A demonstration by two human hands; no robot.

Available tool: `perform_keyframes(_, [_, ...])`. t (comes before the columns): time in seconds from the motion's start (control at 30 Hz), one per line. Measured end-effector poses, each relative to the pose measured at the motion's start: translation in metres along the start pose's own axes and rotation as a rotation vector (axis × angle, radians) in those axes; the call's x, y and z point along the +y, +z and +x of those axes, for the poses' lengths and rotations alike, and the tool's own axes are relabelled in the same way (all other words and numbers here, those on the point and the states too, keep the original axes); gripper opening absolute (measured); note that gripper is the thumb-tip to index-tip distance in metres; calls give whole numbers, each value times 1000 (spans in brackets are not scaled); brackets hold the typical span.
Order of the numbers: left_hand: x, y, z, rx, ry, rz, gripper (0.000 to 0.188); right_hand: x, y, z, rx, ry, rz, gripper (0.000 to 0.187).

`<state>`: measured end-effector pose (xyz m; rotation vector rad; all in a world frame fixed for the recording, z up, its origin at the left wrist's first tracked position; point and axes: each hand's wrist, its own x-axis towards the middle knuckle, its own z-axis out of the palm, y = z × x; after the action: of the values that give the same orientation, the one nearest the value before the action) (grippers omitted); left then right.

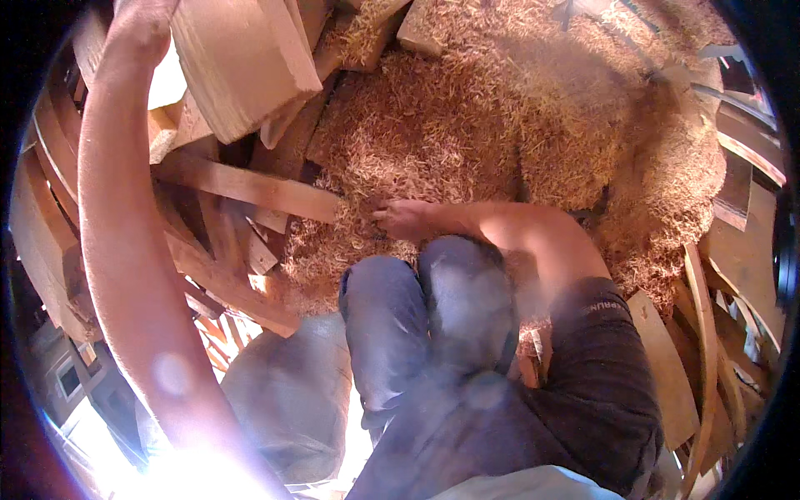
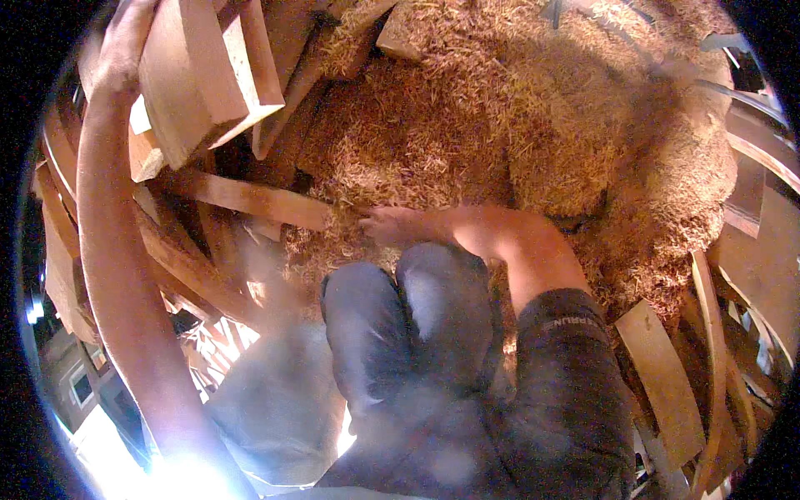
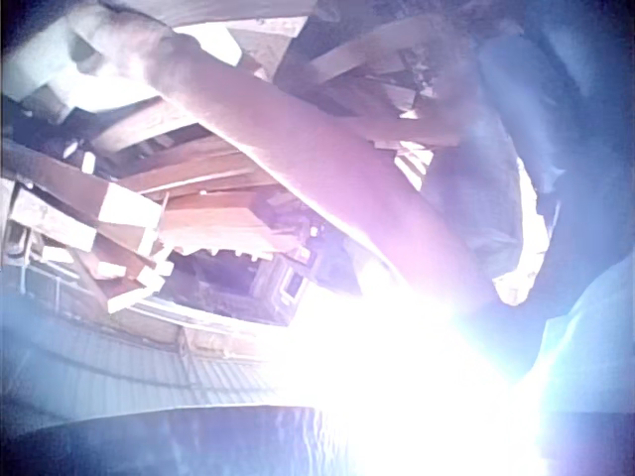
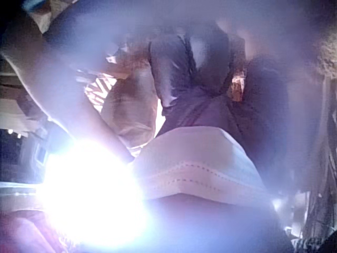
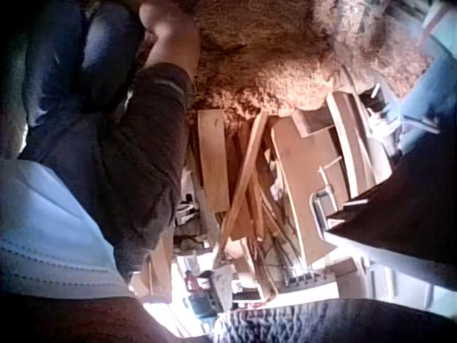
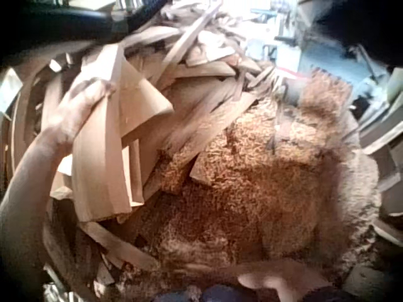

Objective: The person scoops wood shavings into a bag by hand and with a small pan, then pushes remaining shavings into a pile.

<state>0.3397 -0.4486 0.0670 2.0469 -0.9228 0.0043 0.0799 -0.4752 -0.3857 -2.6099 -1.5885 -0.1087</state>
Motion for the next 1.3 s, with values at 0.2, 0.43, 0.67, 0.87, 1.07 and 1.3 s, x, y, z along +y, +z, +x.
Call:
perform_keyframes(0.2, [1, -4, -6, -8, 11, 12, 44, 7, -11, -75, -16, 234, 41, 27])
perform_keyframes(0.43, [-48, 0, 20, 0, -113, -215, 49, 47, -114, -194, -144, 717, -205, 24])
perform_keyframes(0.67, [-46, -1, 19, 21, -142, -136, 45, 67, -165, -247, 15, 1403, -334, 34])
perform_keyframes(0.87, [-52, -5, 23, 4, -204, -234, 44, 52, -159, -254, 110, 1662, -307, 56])
perform_keyframes(1.07, [-53, -5, 23, -19, -193, -203, 43, 162, -194, -303, -56, 1812, -176, 69])
perform_keyframes(1.3, [-46, -2, 23, -17, -136, -174, 51, 155, -141, -357, -192, 1935, 72, 74])
